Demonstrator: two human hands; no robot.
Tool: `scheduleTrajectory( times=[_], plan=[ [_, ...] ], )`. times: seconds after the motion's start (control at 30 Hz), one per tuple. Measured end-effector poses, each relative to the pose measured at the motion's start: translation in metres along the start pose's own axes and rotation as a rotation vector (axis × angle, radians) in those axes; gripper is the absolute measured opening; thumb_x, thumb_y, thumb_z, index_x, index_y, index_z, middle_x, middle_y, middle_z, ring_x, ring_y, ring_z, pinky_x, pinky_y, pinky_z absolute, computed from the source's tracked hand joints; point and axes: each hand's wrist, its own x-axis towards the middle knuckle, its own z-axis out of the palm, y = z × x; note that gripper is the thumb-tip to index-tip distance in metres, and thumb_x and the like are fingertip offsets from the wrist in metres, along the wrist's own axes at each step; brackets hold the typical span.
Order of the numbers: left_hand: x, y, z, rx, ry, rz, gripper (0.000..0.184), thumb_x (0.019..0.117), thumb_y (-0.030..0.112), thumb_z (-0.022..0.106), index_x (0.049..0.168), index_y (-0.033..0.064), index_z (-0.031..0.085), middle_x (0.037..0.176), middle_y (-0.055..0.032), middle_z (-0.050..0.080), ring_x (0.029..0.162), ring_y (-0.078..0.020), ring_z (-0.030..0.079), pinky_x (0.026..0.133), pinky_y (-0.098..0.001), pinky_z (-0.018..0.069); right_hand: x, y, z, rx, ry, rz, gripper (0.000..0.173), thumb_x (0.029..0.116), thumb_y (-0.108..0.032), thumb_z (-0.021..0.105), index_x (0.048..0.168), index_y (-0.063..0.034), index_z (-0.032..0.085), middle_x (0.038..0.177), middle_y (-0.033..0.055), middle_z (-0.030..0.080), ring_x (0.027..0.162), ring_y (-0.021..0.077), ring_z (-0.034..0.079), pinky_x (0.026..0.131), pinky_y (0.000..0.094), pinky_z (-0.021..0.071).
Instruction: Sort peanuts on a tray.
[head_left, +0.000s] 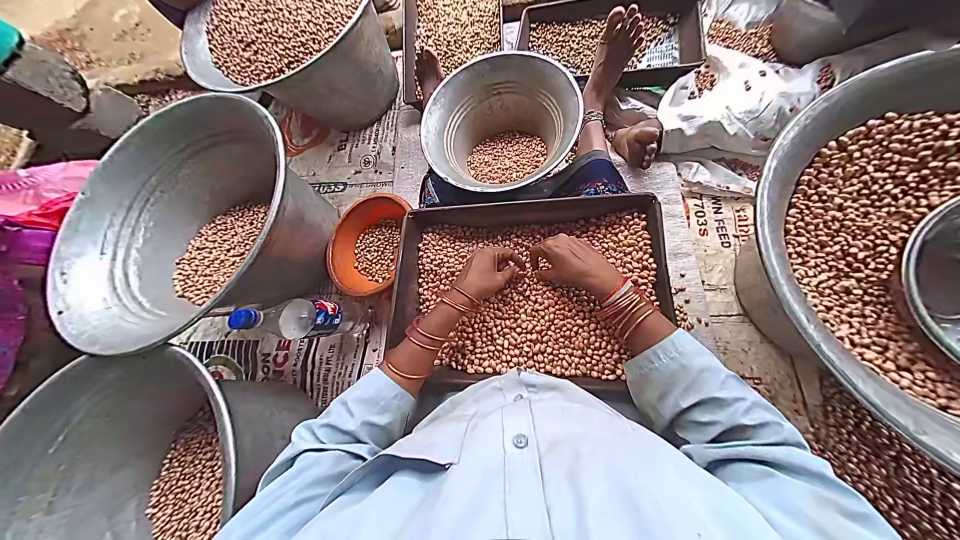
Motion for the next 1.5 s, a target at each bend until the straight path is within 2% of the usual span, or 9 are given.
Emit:
scheduleTrajectory(
  times=[0.13,0.3,0.43,0.6,0.73,0.83,0.97,1.07,1.5],
  plan=[
    [0.015,-0.011,0.020,0.211,0.020,0.107,0.015,0.0919,0.009,0.075,0.107,0.0079,0.077,0.105,-0.0168,0.073,0.096,-0.0337,0.071,0.090,-0.0541,0.0562,-0.004,0.007,-0.015,0.179,0.139,0.063,0.018,0.0893,-0.017,0.071,0.104,-0.0066,0.069,0.087,0.0125,0.069,0.082,0.0305,0.068,0.072,0.0537,0.0529],
    [0.012,-0.010,0.019,0.234,0.028,0.108,0.014,0.0935,0.013,0.075,0.105,0.0046,0.076,0.103,-0.0189,0.072,0.096,-0.0359,0.070,0.090,-0.0553,0.0556,-0.005,0.009,-0.020,0.196,0.134,0.015,0.013,0.0927,-0.011,0.066,0.103,-0.0042,0.071,0.091,0.0143,0.071,0.088,0.0309,0.069,0.079,0.0532,0.0530],
    [-0.001,-0.002,0.000,-0.093,0.034,-0.011,0.009,0.0958,0.010,0.072,0.101,0.0030,0.072,0.079,-0.0100,0.067,0.064,-0.0176,0.058,0.064,-0.0366,0.0492,-0.003,0.004,-0.002,0.055,0.063,-0.071,0.012,0.0909,-0.013,0.074,0.103,-0.0096,0.076,0.098,0.0138,0.074,0.097,0.0346,0.071,0.082,0.0576,0.0553],
    [-0.006,-0.004,-0.013,-0.682,-0.090,-0.137,0.032,0.1060,0.010,0.033,0.090,0.0094,0.060,0.067,0.0046,0.053,0.050,-0.0017,0.047,0.047,-0.0150,0.0412,-0.002,0.000,0.003,-0.033,0.033,-0.083,0.010,0.0904,-0.012,0.073,0.100,-0.0089,0.075,0.095,0.0151,0.072,0.094,0.0360,0.070,0.078,0.0572,0.0546],
    [-0.003,-0.009,0.003,-0.595,-0.419,-0.227,0.033,0.1092,0.011,0.042,0.096,0.0038,0.072,0.062,0.0074,0.053,0.049,0.0014,0.041,0.047,-0.0140,0.0341,-0.002,0.000,0.006,-0.039,0.056,-0.095,0.009,0.0902,-0.011,0.072,0.099,-0.0082,0.074,0.092,0.0145,0.072,0.091,0.0360,0.071,0.076,0.0569,0.0539],
    [-0.011,-0.010,-0.006,-0.439,-0.204,-0.272,0.027,0.1098,0.014,0.045,0.111,0.0052,0.070,0.064,0.0027,0.049,0.046,-0.0021,0.037,0.042,-0.0164,0.0299,-0.001,0.000,0.005,-0.056,0.008,-0.025,0.014,0.0918,-0.019,0.072,0.102,-0.0092,0.073,0.092,0.0132,0.072,0.092,0.0344,0.070,0.077,0.0570,0.0534],
    [-0.020,-0.002,-0.023,-0.123,0.066,-0.160,0.022,0.1075,0.013,0.054,0.123,0.0029,0.066,0.102,-0.0193,0.070,0.084,-0.0279,0.065,0.079,-0.0481,0.0517,-0.002,0.005,-0.011,0.174,0.135,0.042,0.021,0.0932,-0.025,0.065,0.100,-0.0050,0.069,0.083,0.0130,0.067,0.080,0.0313,0.067,0.069,0.0540,0.0507],
    [-0.017,-0.020,-0.009,0.006,-0.001,-0.002,0.012,0.0997,0.010,0.067,0.108,0.0062,0.075,0.078,-0.0117,0.068,0.062,-0.0213,0.059,0.063,-0.0435,0.0504,-0.006,0.006,-0.027,0.374,0.152,0.116,0.017,0.0956,-0.018,0.060,0.108,-0.0070,0.064,0.083,0.0086,0.063,0.074,0.0234,0.061,0.066,0.0475,0.0480],
    [-0.013,-0.033,0.016,0.321,-0.072,0.196,0.016,0.0969,0.011,0.067,0.109,0.0104,0.078,0.103,-0.0122,0.076,0.095,-0.0300,0.073,0.089,-0.0529,0.0563,-0.007,-0.013,-0.001,-0.063,-0.012,-0.110,0.011,0.0893,-0.012,0.075,0.100,-0.0112,0.076,0.092,0.0132,0.073,0.091,0.0353,0.070,0.076,0.0569,0.0529]
  ],
)
